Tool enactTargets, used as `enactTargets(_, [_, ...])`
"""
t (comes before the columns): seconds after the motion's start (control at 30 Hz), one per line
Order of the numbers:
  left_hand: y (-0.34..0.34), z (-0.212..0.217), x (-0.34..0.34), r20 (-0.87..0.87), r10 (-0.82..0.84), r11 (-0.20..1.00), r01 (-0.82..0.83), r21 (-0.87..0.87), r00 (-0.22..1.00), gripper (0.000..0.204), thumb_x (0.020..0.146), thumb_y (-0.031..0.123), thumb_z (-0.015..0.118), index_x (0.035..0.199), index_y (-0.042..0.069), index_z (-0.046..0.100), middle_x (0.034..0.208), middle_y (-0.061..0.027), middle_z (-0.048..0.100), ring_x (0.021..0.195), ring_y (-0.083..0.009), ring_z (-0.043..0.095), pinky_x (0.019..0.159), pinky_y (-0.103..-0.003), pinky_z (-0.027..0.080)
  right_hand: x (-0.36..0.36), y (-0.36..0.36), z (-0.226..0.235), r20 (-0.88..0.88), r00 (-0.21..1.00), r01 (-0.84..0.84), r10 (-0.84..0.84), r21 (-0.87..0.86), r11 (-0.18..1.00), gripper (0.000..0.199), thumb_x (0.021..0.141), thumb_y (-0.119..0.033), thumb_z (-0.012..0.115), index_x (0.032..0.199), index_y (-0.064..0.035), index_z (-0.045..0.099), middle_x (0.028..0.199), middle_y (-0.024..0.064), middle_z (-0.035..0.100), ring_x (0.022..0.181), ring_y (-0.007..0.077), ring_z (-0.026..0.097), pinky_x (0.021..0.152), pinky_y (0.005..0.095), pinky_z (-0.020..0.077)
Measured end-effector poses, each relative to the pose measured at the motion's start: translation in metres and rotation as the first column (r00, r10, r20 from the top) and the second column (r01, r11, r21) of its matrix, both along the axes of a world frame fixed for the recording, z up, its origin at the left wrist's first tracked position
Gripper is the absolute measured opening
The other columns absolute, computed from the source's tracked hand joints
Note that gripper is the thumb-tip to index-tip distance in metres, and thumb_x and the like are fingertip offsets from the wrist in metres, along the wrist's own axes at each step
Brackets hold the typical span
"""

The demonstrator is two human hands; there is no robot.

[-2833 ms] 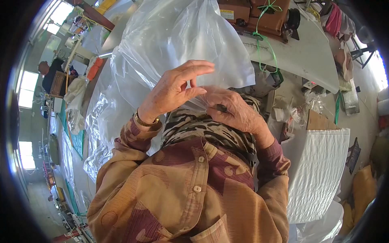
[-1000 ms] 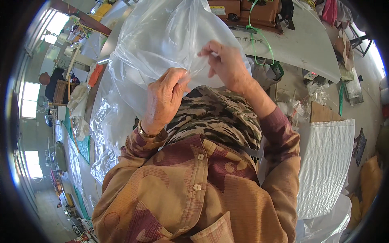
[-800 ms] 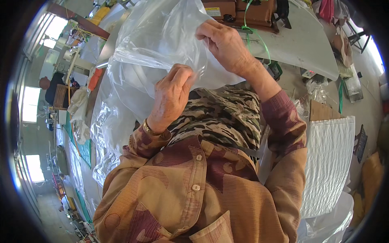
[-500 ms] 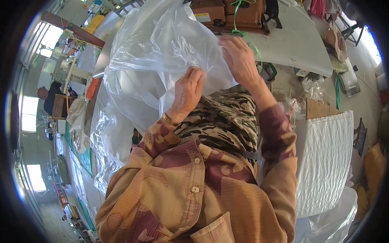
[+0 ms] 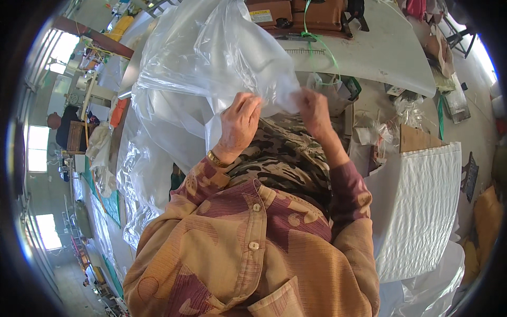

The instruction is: The person aligns and sews large white plastic sheets using a vintage industrial sewing machine. They repeatedly fold the plastic edges, guide the material through the machine, and adjust the fabric to ensure straight seams. The person handles the plastic by hand, smoothing it out and repositioning it between sewing passes.

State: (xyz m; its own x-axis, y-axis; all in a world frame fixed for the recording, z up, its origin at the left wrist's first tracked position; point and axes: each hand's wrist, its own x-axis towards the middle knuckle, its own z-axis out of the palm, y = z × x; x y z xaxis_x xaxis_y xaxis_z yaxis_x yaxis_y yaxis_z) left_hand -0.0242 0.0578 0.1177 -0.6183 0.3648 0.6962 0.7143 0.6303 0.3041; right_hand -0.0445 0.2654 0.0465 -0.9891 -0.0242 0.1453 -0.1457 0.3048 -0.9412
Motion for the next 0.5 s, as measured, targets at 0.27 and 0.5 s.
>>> enactTargets(0.27, [-0.021, 0.032, 0.033, -0.095, -0.103, 0.978, 0.083, -0.189, 0.99, 0.031, 0.073, -0.006, 0.067, 0.103, 0.001, 0.065, 0.092, -0.006, 0.056, 0.069, -0.0186, 0.062, 0.057, -0.03, 0.051, 0.05, -0.041, 0.06, -0.05, 0.96, -0.277, 0.275, -0.319, 0.906, 0.017, 0.096, -0.009, 0.055, 0.093, 0.0058, 0.062, 0.069, 0.01, 0.058, 0.067, 0.0106, 0.047, 0.062, 0.0303, 0.0445])
enactTargets(0.5, [-0.027, 0.038, 0.045, -0.099, -0.091, 0.975, 0.069, -0.21, 0.991, 0.032, 0.071, -0.004, 0.069, 0.103, 0.0, 0.066, 0.091, -0.0056, 0.056, 0.072, -0.0187, 0.063, 0.06, -0.03, 0.052, 0.056, -0.044, 0.07, -0.033, 0.951, -0.308, 0.308, -0.202, 0.93, 0.024, 0.099, -0.015, 0.052, 0.093, 0.0062, 0.06, 0.07, 0.009, 0.058, 0.068, 0.011, 0.047, 0.063, 0.0294, 0.0446])
